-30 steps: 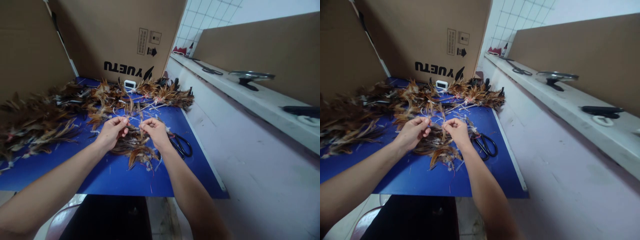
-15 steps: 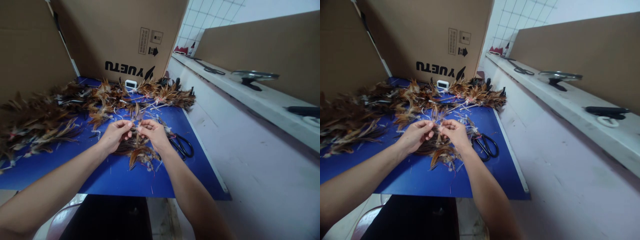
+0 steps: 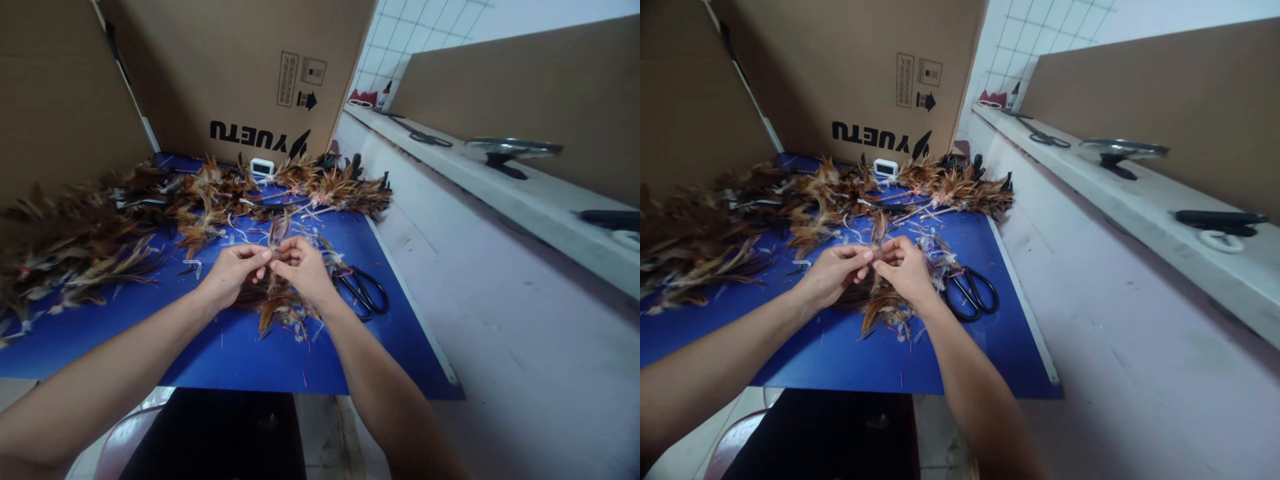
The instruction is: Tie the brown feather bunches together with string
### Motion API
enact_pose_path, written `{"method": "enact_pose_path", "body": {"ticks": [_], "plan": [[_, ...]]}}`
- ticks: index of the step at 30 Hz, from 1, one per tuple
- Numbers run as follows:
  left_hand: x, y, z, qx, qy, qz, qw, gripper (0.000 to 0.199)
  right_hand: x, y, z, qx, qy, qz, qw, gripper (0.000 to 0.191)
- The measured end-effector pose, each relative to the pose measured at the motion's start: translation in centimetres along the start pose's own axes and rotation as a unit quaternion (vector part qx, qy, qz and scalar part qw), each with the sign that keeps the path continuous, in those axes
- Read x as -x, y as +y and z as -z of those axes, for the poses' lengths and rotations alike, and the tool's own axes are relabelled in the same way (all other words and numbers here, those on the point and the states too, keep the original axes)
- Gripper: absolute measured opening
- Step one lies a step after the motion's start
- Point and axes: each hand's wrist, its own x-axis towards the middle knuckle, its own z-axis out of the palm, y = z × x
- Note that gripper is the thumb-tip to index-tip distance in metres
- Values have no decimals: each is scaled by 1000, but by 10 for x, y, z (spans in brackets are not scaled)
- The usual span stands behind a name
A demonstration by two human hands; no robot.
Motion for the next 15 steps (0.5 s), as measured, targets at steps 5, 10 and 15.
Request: {"method": "enact_pose_path", "body": {"ticks": [5, 10, 15], "plan": [[-3, 1, 3, 35, 22, 10, 999, 29, 1, -4, 0, 10, -10, 1, 1000, 29], [-7, 4, 6, 68, 27, 17, 997, 27, 1, -6, 1, 36, -4, -1, 999, 23], [-4, 6, 6, 75, -27, 42, 996, 25, 0, -6, 4, 51, 8, 8, 999, 20]]}}
